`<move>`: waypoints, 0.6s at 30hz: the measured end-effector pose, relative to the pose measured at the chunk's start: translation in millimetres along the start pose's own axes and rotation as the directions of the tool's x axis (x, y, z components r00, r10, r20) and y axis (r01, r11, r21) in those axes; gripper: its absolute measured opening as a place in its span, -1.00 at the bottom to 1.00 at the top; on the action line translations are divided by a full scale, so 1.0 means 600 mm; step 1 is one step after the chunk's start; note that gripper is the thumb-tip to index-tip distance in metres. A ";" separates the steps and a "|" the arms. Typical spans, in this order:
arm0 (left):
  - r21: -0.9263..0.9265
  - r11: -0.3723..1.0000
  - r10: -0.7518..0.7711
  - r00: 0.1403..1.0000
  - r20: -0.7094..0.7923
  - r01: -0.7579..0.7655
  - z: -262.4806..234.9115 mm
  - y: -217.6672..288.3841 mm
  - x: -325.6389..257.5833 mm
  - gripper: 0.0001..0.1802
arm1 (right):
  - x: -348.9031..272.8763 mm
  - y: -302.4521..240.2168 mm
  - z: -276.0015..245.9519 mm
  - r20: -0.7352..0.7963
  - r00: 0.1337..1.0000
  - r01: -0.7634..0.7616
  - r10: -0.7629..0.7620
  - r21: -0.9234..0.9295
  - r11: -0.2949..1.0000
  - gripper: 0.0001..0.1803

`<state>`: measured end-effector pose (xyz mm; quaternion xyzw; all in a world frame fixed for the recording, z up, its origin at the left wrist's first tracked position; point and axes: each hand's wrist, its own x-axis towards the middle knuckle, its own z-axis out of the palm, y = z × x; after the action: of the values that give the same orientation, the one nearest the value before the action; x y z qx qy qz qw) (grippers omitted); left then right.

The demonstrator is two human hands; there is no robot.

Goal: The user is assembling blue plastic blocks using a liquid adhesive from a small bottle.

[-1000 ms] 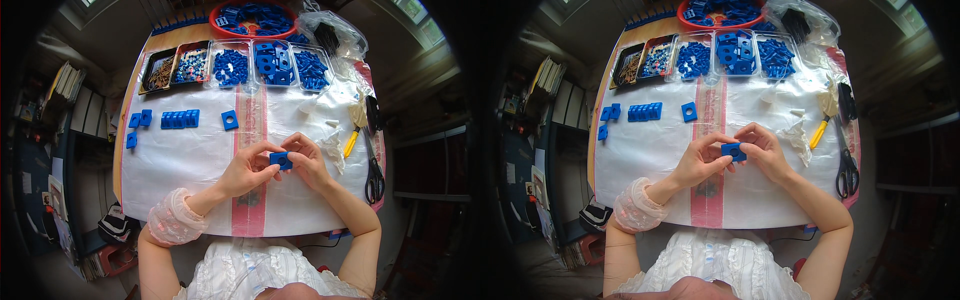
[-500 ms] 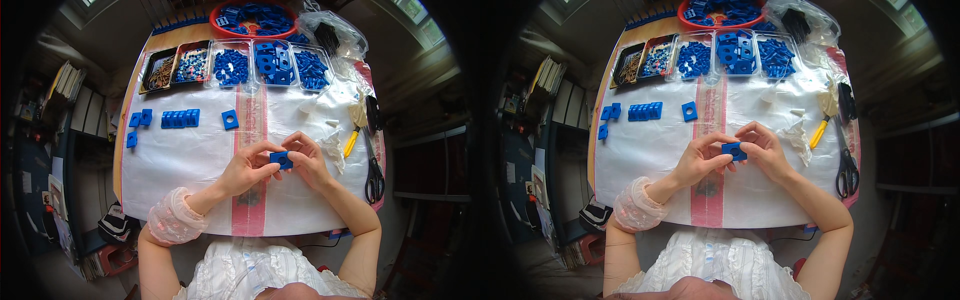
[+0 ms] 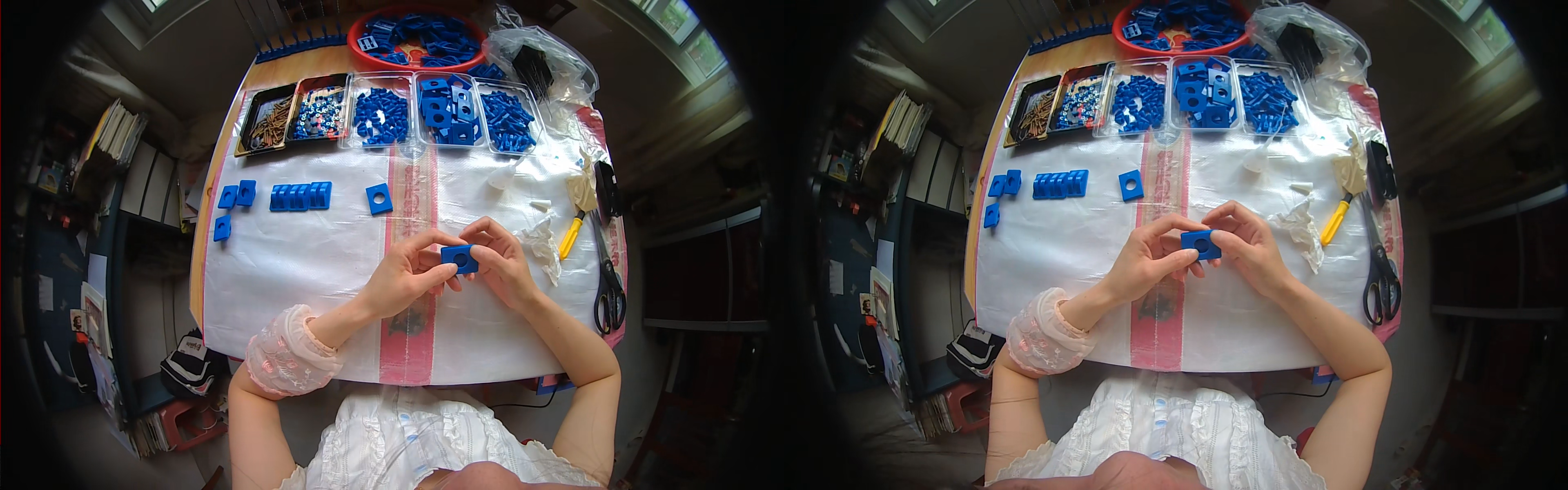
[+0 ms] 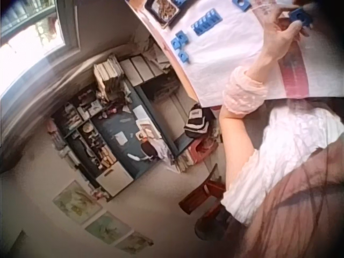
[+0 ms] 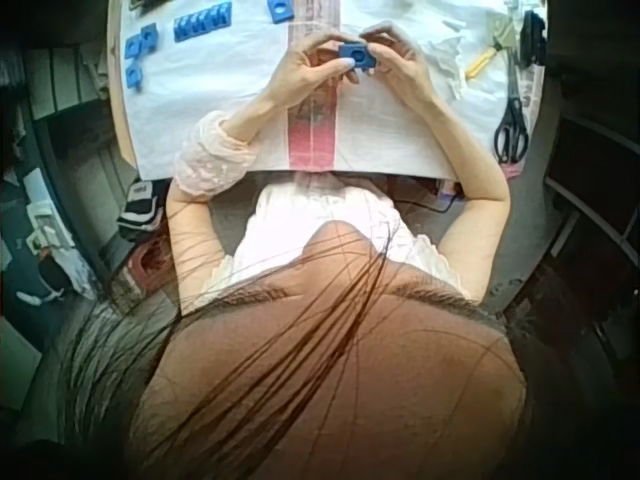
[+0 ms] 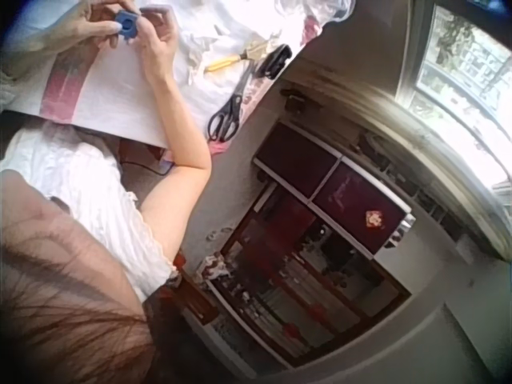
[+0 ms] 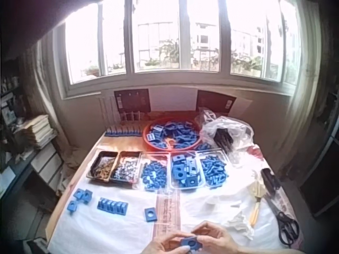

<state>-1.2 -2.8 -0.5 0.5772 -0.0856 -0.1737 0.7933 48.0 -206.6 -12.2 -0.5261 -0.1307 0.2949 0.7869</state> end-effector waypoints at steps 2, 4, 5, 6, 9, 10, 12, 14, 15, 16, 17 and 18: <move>-0.024 1.000 0.004 1.000 -0.011 -0.005 0.003 0.006 -0.001 -0.66 | 0.002 0.004 -0.001 0.019 1.000 0.012 -0.014 0.096 0.995 -0.73; -0.030 0.999 0.016 0.999 -0.034 -0.017 0.003 0.015 -0.002 -0.65 | 0.003 0.008 -0.004 0.035 0.999 0.028 -0.034 0.153 0.988 -0.69; -0.025 0.999 0.025 0.998 -0.050 -0.026 0.002 0.022 -0.002 -0.63 | 0.003 0.009 -0.004 0.041 0.998 0.039 -0.046 0.162 0.986 -0.67; -0.019 0.999 0.033 0.997 -0.065 -0.035 -0.001 0.032 -0.004 -0.62 | 0.005 0.011 -0.005 0.047 0.997 0.050 -0.059 0.171 0.984 -0.64; -0.012 0.997 0.080 0.987 -0.141 -0.082 -0.019 0.069 -0.010 -0.62 | 0.005 0.009 -0.004 0.068 0.996 0.040 -0.050 0.135 0.990 -0.63; -0.015 0.995 0.096 0.982 -0.164 -0.100 -0.024 0.080 -0.013 -0.62 | 0.005 0.008 -0.004 0.065 0.997 0.031 -0.039 0.125 0.992 -0.64; -0.015 0.992 0.119 0.956 -0.266 -0.128 -0.028 0.107 -0.026 -0.62 | 0.006 0.008 -0.006 0.070 0.997 0.032 -0.040 0.116 0.993 -0.65; 0.034 0.992 0.127 0.943 -0.307 -0.122 -0.053 0.124 -0.050 -0.64 | 0.005 0.008 -0.007 0.073 0.997 0.030 -0.038 0.113 0.993 -0.67; 0.051 0.988 0.154 0.925 -0.346 -0.145 -0.066 0.129 -0.063 -0.65 | 0.004 0.007 -0.008 0.073 0.997 0.029 -0.037 0.115 0.993 -0.68; 0.070 0.983 0.182 0.905 -0.385 -0.168 -0.081 0.131 -0.077 -0.66 | 0.004 0.007 -0.008 0.073 0.997 0.028 -0.037 0.117 0.993 -0.69; 0.115 0.981 0.195 0.866 -0.461 -0.159 -0.098 0.129 -0.091 -0.66 | 0.004 0.007 -0.008 0.072 0.997 0.029 -0.037 0.119 0.992 -0.69; 0.176 0.975 0.206 0.831 -0.517 -0.132 -0.115 0.130 -0.107 -0.66 | 0.003 0.008 -0.009 0.069 0.997 0.029 -0.038 0.121 0.992 -0.70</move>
<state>-23.4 103.6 55.5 0.6444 0.0753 0.0700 0.7578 50.8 -208.3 -18.7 -0.4646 -0.1497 0.3075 0.8168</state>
